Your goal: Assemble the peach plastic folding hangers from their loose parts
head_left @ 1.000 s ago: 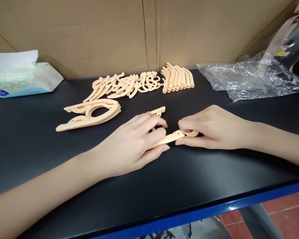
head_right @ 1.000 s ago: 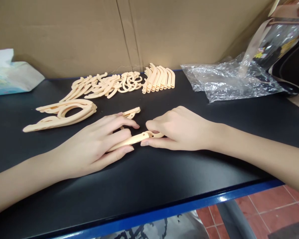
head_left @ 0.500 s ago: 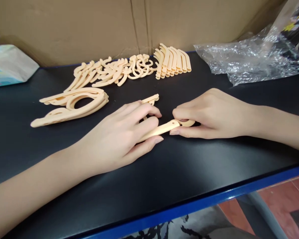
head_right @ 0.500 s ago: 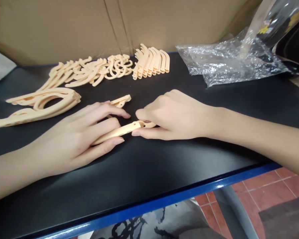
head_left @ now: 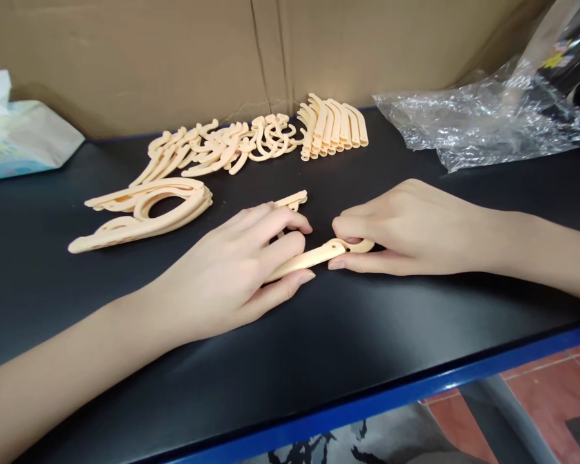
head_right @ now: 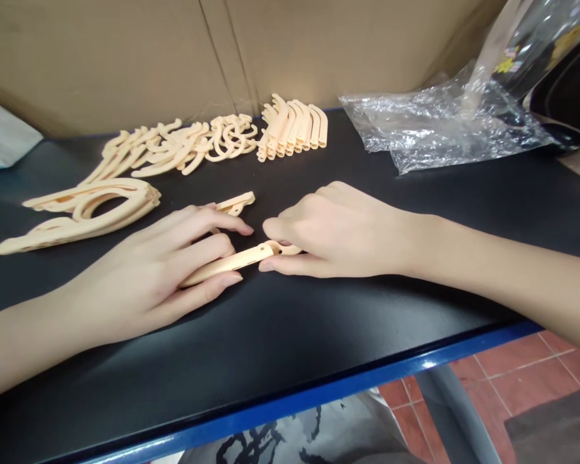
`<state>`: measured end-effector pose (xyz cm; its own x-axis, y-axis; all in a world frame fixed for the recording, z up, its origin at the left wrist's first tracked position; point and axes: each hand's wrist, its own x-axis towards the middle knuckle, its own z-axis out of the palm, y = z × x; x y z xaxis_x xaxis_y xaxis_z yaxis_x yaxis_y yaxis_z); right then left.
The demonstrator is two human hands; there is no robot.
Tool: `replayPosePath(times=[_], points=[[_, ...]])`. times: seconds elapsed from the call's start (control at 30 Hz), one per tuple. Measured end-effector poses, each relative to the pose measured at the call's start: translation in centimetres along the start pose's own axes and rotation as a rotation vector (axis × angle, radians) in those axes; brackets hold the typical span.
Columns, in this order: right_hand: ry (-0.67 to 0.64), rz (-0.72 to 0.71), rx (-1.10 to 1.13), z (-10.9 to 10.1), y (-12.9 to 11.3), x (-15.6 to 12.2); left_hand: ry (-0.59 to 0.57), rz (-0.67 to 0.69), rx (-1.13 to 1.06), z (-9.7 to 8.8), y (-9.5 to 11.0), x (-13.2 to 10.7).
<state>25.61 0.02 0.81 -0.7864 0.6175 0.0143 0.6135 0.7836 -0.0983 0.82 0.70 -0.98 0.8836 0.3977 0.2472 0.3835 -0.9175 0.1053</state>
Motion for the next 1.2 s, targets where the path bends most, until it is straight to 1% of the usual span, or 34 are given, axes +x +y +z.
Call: replayPosePath(times=[0.13,0.3,0.57,0.73,0.87,1.03,1.2], points=[[0.006,-0.003,0.003,0.06,0.00,-0.01,0.024,-0.002,-0.004,0.07,0.06,-0.05],[-0.004,0.014,0.015,0.10,-0.04,-0.08,-0.017,0.012,0.003,-0.24,0.10,0.01],[0.004,0.020,0.008,0.14,-0.13,-0.11,0.015,0.010,0.013,-0.06,0.10,-0.15],[0.010,0.009,0.005,0.29,0.04,-0.09,0.015,0.008,0.022,-0.12,0.12,-0.13],[0.007,0.016,0.007,0.30,0.00,-0.08,-0.009,0.011,0.016,-0.19,0.09,0.00],[-0.004,0.038,0.012,0.24,-0.05,-0.09,0.015,0.016,0.018,-0.13,0.08,-0.12],[0.002,0.015,-0.001,0.26,0.05,-0.10,0.015,0.019,0.031,-0.08,0.09,-0.12]])
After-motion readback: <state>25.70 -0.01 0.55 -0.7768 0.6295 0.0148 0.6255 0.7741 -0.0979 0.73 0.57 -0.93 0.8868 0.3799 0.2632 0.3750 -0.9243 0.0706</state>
